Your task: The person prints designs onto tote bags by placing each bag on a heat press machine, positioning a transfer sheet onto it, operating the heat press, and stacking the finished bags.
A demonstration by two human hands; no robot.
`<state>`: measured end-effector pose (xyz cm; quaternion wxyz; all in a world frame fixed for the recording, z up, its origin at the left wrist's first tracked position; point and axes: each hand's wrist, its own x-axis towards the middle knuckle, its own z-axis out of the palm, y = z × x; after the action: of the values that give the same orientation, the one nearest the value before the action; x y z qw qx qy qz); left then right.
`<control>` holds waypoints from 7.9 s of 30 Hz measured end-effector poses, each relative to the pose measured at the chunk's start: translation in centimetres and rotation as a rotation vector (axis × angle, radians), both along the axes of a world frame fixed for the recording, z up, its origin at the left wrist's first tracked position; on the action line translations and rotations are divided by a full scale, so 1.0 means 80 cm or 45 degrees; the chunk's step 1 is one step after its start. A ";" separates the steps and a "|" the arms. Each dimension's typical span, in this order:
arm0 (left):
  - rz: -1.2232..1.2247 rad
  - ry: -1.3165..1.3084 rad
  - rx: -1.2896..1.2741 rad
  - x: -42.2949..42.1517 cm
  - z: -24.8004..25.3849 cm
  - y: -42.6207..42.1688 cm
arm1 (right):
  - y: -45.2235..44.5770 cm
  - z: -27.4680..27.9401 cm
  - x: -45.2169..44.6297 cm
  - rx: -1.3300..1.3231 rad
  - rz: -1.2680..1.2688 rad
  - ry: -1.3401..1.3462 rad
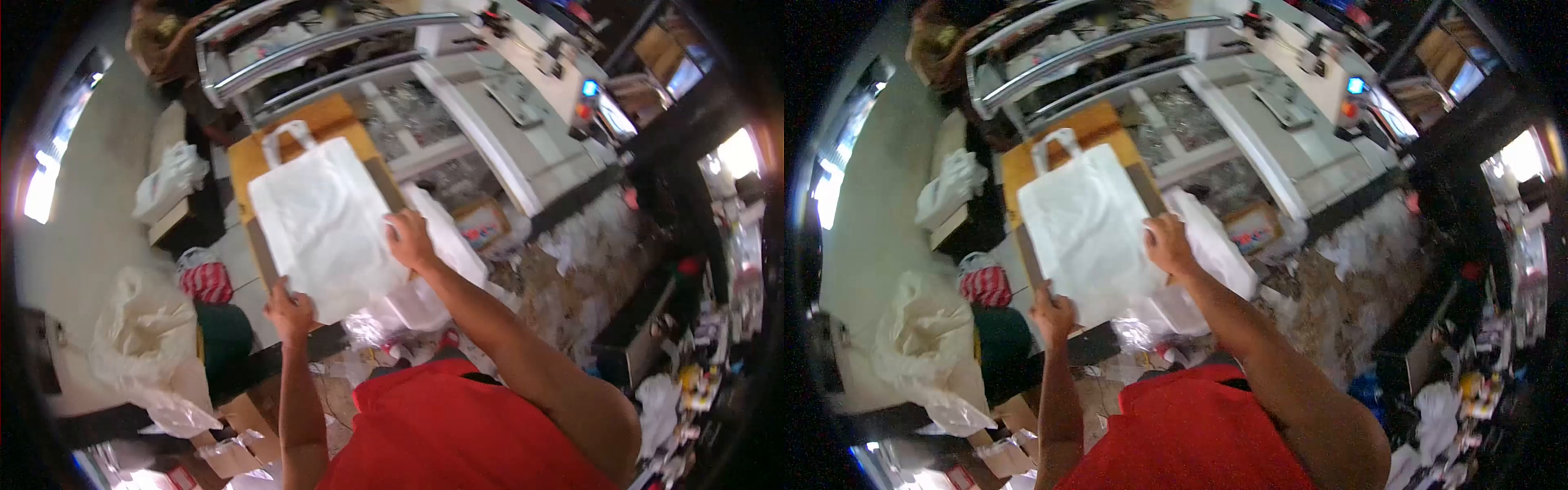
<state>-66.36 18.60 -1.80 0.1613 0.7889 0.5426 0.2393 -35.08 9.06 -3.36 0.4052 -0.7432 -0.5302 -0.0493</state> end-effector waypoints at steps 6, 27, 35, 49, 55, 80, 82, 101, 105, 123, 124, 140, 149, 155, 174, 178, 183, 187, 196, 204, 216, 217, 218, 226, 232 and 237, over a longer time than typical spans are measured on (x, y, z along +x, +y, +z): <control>0.224 0.070 0.352 0.012 -0.045 -0.004 | -0.004 0.005 -0.001 0.045 -0.011 0.052; 0.227 -0.682 0.054 -0.043 -0.014 0.003 | 0.006 -0.002 0.000 0.033 -0.023 -0.037; 0.199 -0.597 -0.241 -0.273 -0.022 0.100 | 0.010 -0.014 0.002 -0.063 -0.112 0.016; -0.062 -0.053 -1.217 -0.566 -0.024 0.223 | 0.208 0.032 -0.260 -0.821 -0.390 0.027; -0.110 -0.167 -1.020 -0.562 -0.022 0.315 | 0.235 0.033 -0.240 -1.213 -0.486 0.144; 0.731 -0.046 -1.783 -0.457 0.016 0.690 | 1.229 0.072 0.193 -0.796 -0.885 0.272; 0.740 -0.018 -1.811 -0.447 0.021 0.710 | 1.223 0.074 0.214 -0.900 -0.892 0.317; 0.694 -0.019 -1.844 -0.446 0.052 0.743 | 1.241 0.075 0.257 -1.101 -0.947 0.625; 0.713 -0.023 -1.864 -0.449 0.052 0.725 | 1.233 0.038 0.277 -1.204 -0.847 0.595; 0.649 -0.044 -1.840 -0.471 0.046 0.673 | 1.247 0.126 0.227 -0.900 -0.510 0.471; 0.614 -0.044 -1.829 -0.471 0.042 0.676 | 1.250 0.139 0.215 -0.918 -0.435 0.523; -1.261 0.478 0.045 -0.203 0.206 0.766 | 0.784 0.189 -0.376 -1.215 0.627 0.001; -1.785 0.544 -1.035 -0.196 0.241 0.543 | 0.434 0.283 -0.436 -1.108 0.270 0.221; -2.158 0.676 -1.099 -0.127 0.282 0.436 | 0.184 0.364 -0.371 -0.418 0.154 0.798; -0.926 0.105 -2.237 0.066 0.022 -0.213 | -0.356 0.023 -0.309 0.737 -0.753 2.271; -0.968 -0.147 -2.229 0.057 0.052 -0.236 | -0.408 0.034 -0.263 0.361 -0.490 2.050; -1.062 -0.258 -1.580 0.039 0.065 -0.281 | -0.396 0.026 -0.234 0.460 -0.479 2.173; -1.172 -0.615 -1.635 -0.019 0.027 -0.309 | -0.418 0.041 -0.242 0.385 -0.259 2.340; -0.555 -1.298 -1.674 -0.085 -0.040 -0.459 | -0.438 0.076 -0.248 -0.535 0.289 1.395; -0.525 -1.048 -1.804 0.000 -0.077 -0.496 | -0.465 0.055 -0.069 -0.764 0.326 0.899; -0.061 0.029 -1.246 0.023 -0.223 -0.611 | -0.285 -0.174 0.516 -1.554 0.177 0.088; -0.073 0.133 -1.297 0.020 -0.216 -0.631 | -0.267 -0.190 0.533 -1.593 0.214 0.051; -0.089 0.230 -1.343 0.021 -0.211 -0.651 | -0.250 -0.204 0.547 -1.617 0.248 0.031; 0.207 0.254 -1.559 0.103 -0.157 -0.721 | -0.131 -0.312 0.527 -1.587 0.473 -0.032; 0.247 0.287 -1.598 0.130 -0.162 -0.727 | -0.135 -0.347 0.478 -1.545 0.447 -0.003; 0.362 0.167 -1.533 0.138 -0.169 -0.727 | -0.169 -0.374 0.469 -1.577 0.363 -0.057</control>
<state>-55.31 -39.54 -15.32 0.5108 0.4925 0.6909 -0.1385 2.48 -4.45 -33.28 -0.1082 -0.7606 -0.5627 0.3054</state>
